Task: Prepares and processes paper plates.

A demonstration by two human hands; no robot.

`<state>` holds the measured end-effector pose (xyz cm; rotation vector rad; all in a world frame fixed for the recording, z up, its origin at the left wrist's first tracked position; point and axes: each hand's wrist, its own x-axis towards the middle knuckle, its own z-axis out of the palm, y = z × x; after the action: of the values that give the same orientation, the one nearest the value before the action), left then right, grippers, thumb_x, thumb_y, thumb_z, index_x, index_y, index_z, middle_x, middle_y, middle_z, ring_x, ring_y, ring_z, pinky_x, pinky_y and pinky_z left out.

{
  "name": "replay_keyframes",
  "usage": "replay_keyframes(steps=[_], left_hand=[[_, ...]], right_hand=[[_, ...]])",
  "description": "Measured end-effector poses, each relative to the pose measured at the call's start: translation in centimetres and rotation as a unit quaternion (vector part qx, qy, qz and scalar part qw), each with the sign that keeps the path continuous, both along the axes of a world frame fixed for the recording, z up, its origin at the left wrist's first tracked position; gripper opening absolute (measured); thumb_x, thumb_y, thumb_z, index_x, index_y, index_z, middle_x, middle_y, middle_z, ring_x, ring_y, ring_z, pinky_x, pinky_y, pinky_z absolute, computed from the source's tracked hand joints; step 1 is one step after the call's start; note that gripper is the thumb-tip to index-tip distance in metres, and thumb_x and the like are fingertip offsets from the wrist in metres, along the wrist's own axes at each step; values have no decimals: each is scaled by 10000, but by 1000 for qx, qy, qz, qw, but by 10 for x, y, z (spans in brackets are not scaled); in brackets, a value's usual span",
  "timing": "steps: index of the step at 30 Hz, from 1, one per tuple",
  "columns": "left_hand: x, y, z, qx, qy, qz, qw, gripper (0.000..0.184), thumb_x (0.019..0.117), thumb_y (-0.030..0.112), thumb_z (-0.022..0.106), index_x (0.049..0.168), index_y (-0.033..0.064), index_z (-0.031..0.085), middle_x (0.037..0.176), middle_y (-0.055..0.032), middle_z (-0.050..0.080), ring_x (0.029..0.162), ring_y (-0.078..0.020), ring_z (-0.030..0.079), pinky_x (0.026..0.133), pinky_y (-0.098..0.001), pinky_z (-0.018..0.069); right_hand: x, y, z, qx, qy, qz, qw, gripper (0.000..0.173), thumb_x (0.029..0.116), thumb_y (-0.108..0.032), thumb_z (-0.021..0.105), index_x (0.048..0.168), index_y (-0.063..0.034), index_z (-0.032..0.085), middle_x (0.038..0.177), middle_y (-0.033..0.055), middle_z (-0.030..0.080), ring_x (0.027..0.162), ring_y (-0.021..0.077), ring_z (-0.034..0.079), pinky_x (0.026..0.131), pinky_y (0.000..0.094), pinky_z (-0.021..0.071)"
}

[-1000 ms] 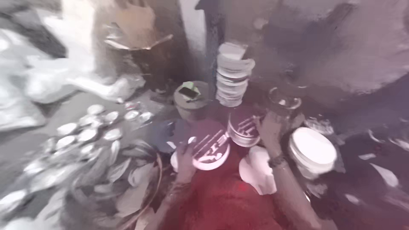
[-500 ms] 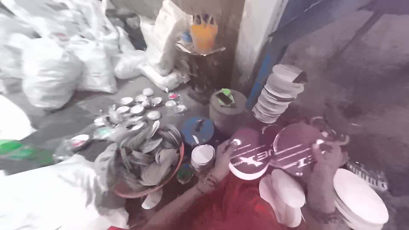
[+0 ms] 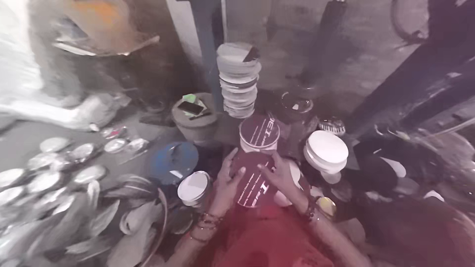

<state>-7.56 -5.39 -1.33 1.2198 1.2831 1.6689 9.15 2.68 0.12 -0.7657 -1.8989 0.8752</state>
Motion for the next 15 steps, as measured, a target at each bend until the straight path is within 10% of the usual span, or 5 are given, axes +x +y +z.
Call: replay_keyframes(steps=[4,8,15], left_hand=[[-1,3,0,-54,-40,-54,996,466,960,114,572,1406,-15,526,1415,-82,573,1260,-90,564,1060,-277,482],[3,10,5,-24,-132,-45,990,469,933,112,583,1382,-9,522,1322,-31,627,1154,-85,629,971,-279,551],[14,46,15,19,-73,-68,995,394,939,46,549,1320,-48,573,1347,-45,620,1208,-58,592,1040,-256,494]], right_hand=[[24,37,23,-33,-83,64,994,286,1011,-199,598,1147,41,675,952,70,719,783,40,652,712,227,544],[47,50,53,-20,-192,100,976,380,1087,-250,444,1257,-5,679,993,121,733,833,134,686,803,342,565],[74,49,61,-46,-249,116,960,408,994,-194,622,1334,26,571,873,134,694,739,196,661,733,393,560]])
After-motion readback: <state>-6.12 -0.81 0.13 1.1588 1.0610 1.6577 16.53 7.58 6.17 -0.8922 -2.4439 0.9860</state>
